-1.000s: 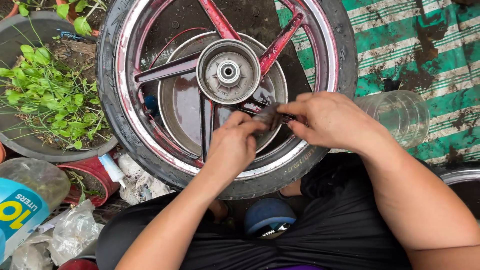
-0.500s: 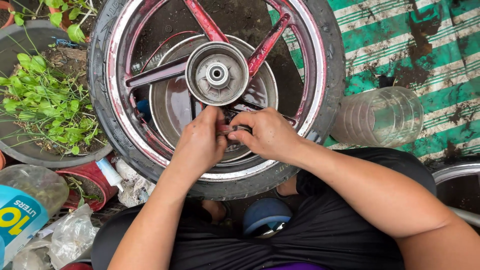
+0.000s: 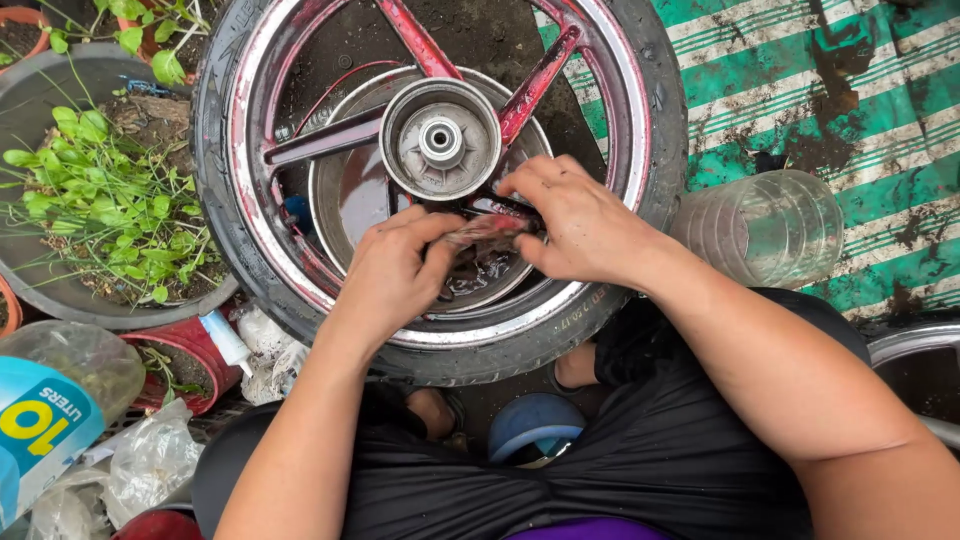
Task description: Cleaning a motorcycle wheel rim and spokes using a cloth and cleaning liquid
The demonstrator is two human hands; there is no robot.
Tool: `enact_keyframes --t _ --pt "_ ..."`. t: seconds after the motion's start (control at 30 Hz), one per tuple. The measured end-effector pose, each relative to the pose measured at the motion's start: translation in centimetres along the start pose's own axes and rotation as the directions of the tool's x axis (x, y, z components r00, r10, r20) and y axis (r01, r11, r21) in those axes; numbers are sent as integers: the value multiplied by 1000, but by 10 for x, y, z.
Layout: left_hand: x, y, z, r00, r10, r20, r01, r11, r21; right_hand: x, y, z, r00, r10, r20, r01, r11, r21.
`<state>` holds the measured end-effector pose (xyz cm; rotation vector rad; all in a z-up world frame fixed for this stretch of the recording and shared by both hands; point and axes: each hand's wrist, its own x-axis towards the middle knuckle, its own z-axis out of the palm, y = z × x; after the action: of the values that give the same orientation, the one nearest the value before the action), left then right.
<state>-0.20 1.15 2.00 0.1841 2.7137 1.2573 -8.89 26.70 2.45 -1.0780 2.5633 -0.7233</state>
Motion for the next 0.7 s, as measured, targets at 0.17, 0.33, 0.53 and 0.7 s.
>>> enact_keyframes --t 0.17,0.33,0.53,0.7 --pt "-3 13 1 998 -6 65 -3 991 131 -1 -20 54 999 -21 24 18 991 129" --pt "-11 -16 9 941 -221 257 98 902 420 1 -3 76 996 4 88 -11 996 84" --pt "-9 -9 8 919 -369 142 368 929 29 1 33 -9 992 125 3 -125 992 3" --pt "0 -6 41 961 -265 -80 169 792 -587 -22 65 -53 950 294 -108 -286 955 78"
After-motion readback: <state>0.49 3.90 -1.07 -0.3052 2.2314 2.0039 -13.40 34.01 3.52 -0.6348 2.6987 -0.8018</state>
